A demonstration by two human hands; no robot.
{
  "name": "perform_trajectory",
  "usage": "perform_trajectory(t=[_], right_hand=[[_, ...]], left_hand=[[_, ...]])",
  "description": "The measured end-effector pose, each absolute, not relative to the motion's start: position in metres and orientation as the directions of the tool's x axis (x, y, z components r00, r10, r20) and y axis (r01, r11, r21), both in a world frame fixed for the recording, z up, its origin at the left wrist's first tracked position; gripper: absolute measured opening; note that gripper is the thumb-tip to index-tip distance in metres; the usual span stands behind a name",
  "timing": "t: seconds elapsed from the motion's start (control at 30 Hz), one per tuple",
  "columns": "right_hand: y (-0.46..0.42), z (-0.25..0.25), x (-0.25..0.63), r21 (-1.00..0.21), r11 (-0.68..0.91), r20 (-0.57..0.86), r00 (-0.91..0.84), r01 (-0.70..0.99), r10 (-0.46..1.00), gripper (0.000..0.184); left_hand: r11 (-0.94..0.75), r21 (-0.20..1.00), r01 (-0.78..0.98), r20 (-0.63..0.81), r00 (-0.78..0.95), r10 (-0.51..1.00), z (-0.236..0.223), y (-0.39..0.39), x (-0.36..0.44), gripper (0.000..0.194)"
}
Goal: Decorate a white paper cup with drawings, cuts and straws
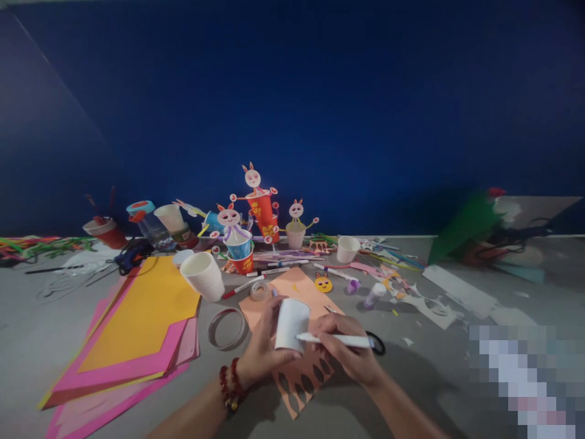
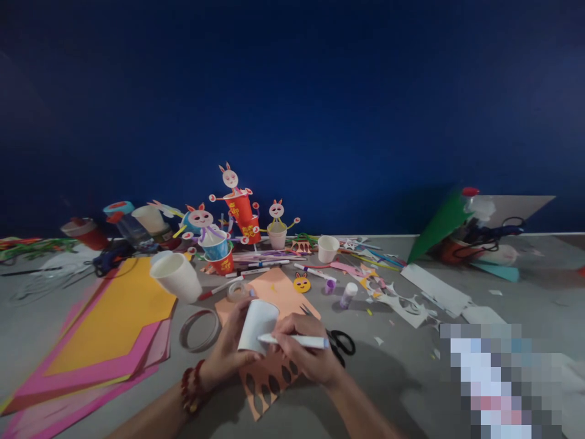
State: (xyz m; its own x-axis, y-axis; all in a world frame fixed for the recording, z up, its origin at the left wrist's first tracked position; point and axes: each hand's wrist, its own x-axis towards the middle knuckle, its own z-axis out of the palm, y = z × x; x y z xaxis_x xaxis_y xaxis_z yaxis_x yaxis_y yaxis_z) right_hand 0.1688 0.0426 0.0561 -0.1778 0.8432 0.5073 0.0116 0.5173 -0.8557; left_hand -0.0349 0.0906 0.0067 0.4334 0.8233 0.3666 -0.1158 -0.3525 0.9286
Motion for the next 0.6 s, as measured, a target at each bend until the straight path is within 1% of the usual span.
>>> perform_trajectory(t=[0.17, 0.3, 0.4, 0.6], right_hand=[[0.043, 0.055, 0.169, -0.85, 0.526, 0.507, -0.222, 0.034, 0.833, 0.025], [0.042, 0.057, 0.169, -0.842, 0.537, 0.517, -0.197, 0.056, 0.833, 0.027], [0.042, 0.055, 0.17, -0.85, 0.522, 0.494, -0.24, 0.066, 0.836, 0.028], [0.043, 0.044, 0.173, -0.882, 0.469, 0.456, -0.167, 0.045, 0.874, 0.027]], left_hand=[[-0.349, 0.934, -0.073, 0.342, 0.458, 0.82, 0.007, 0.091, -0.035, 0.089], [-0.366, 0.93, -0.04, 0.343, 0.457, 0.82, 0.01, 0.09, -0.035, 0.092], [-0.378, 0.926, -0.011, 0.341, 0.457, 0.821, 0.011, 0.092, -0.036, 0.087], [-0.393, 0.919, -0.017, 0.362, 0.427, 0.828, 0.008, 0.097, -0.038, 0.095]])
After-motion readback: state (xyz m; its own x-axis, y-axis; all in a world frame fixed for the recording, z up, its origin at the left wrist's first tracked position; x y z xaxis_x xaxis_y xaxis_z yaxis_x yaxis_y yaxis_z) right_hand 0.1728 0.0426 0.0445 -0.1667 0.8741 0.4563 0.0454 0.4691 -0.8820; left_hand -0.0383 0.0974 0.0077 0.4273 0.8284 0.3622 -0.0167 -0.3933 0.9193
